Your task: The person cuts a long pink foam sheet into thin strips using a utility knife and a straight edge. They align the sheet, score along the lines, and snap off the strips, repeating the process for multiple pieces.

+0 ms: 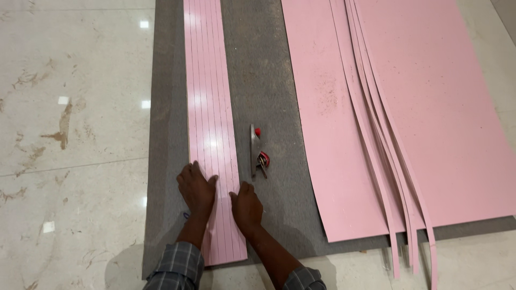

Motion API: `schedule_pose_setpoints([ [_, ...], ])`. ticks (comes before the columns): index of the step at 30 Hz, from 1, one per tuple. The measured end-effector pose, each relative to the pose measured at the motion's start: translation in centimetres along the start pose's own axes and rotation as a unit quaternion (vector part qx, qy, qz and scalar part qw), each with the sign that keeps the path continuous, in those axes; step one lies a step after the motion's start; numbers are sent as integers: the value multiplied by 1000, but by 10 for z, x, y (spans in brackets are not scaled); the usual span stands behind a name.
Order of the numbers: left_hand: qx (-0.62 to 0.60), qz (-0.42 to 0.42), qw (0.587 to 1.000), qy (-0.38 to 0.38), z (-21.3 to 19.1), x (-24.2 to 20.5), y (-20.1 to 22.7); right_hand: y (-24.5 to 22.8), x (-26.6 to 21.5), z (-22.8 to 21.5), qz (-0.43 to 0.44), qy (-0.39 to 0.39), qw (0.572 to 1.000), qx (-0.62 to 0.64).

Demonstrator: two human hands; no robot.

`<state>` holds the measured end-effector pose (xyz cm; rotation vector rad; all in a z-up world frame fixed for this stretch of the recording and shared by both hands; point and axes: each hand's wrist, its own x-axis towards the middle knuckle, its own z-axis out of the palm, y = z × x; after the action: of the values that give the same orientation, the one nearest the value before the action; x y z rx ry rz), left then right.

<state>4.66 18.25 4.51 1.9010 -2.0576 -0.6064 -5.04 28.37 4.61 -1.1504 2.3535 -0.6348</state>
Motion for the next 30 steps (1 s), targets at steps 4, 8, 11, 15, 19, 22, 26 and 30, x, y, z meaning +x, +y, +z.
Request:
schedule_pose_setpoints([
  [4, -73, -34, 997, -18, 0, 7, -8, 4, 0, -2, 100, -13, 993, 69],
  [8, -101, -19, 994, -26, 2, 1, -14, 10, -5, -2, 111, -21, 989, 94],
  [11, -78, 36, 996, -8, 9, -12, -18, 18, -13, -2, 130, -36, 987, 89],
  [15, -20, 98, 995, -5, 16, -24, -22, 25, -18, 2, 152, -49, 983, 96],
  [19, -1, 116, 993, -23, 11, -7, -21, 20, 0, 8, 129, -7, 987, 97],
  [22, -1, 107, 993, -56, 7, 5, -21, 22, 7, 12, 127, -5, 988, 89],
  [26, -12, 121, 990, -65, 5, 5, -24, 23, 10, 14, 129, -17, 988, 88],
  [30, -2, 132, 990, -49, 12, -2, -28, 25, 8, 14, 133, -17, 986, 96],
])
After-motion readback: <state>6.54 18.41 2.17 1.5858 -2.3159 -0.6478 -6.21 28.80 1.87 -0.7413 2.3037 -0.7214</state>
